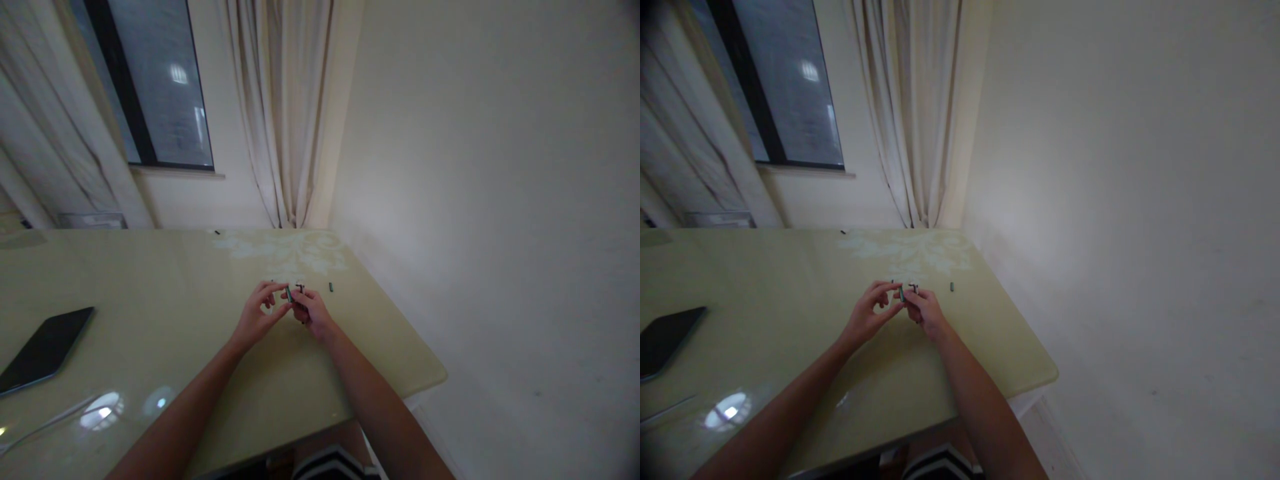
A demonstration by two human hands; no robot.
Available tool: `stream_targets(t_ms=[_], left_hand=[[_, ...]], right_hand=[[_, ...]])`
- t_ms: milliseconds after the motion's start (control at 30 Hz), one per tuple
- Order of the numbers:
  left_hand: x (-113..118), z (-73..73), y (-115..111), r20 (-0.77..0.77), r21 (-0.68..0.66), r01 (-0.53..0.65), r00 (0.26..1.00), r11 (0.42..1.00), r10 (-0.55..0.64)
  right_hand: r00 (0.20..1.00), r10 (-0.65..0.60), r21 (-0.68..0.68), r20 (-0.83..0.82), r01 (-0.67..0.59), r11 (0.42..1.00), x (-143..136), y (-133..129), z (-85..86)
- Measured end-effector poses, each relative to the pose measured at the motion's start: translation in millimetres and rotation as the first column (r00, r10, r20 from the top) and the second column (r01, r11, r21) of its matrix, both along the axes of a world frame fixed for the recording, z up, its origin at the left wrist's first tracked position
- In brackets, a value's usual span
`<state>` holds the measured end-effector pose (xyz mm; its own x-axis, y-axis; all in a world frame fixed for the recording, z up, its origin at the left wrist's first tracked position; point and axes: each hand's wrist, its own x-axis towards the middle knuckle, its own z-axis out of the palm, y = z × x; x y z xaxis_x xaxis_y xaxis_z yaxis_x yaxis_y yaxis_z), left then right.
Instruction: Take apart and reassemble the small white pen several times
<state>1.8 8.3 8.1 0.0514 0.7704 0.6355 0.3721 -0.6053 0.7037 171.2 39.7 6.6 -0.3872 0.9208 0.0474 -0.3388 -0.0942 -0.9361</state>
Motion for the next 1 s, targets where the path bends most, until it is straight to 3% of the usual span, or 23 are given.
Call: stream_targets(t_ms=[167, 333, 433, 633, 800, 1000], left_hand=[[1, 2.0, -2, 0.024, -0.035, 0.051, 0.998, 0.998, -0.050], [1, 4.0, -3, -0.029, 0.021, -0.009, 1.000, 1.000, 0.010], [-2, 4.3, 0, 0.004, -0.037, -0.008, 1.000, 0.999, 0.009], [-12, 1.4, 8, 0.320, -0.358, 0.176, 0.946, 0.917, -0.056], [-13, -3.3, 8, 0.503, -0.395, 0.367, 0.854, 0.842, -0.136], [-12, -6.4, 7, 0.590, -0.394, 0.464, 0.790, 0.794, -0.169]], right_hand=[[0.998, 0.027, -0.037, -0.057, -0.030, 0.999, 1, -1, 0.4], [1.000, -0.007, 0.033, 0.019, 0.006, 0.999, 0, 0, -3.2], [0.997, -0.052, 0.056, 0.064, 0.049, 0.997, -2, 2, -4.1], [0.998, -0.050, 0.145, 0.023, 0.046, 0.988, -2, 0, 1.3], [0.998, 0.003, 0.243, 0.070, -0.020, 0.970, -1, -7, 4.0], [0.993, -0.017, 0.301, 0.118, -0.019, 0.953, 0, -11, 6.5]])
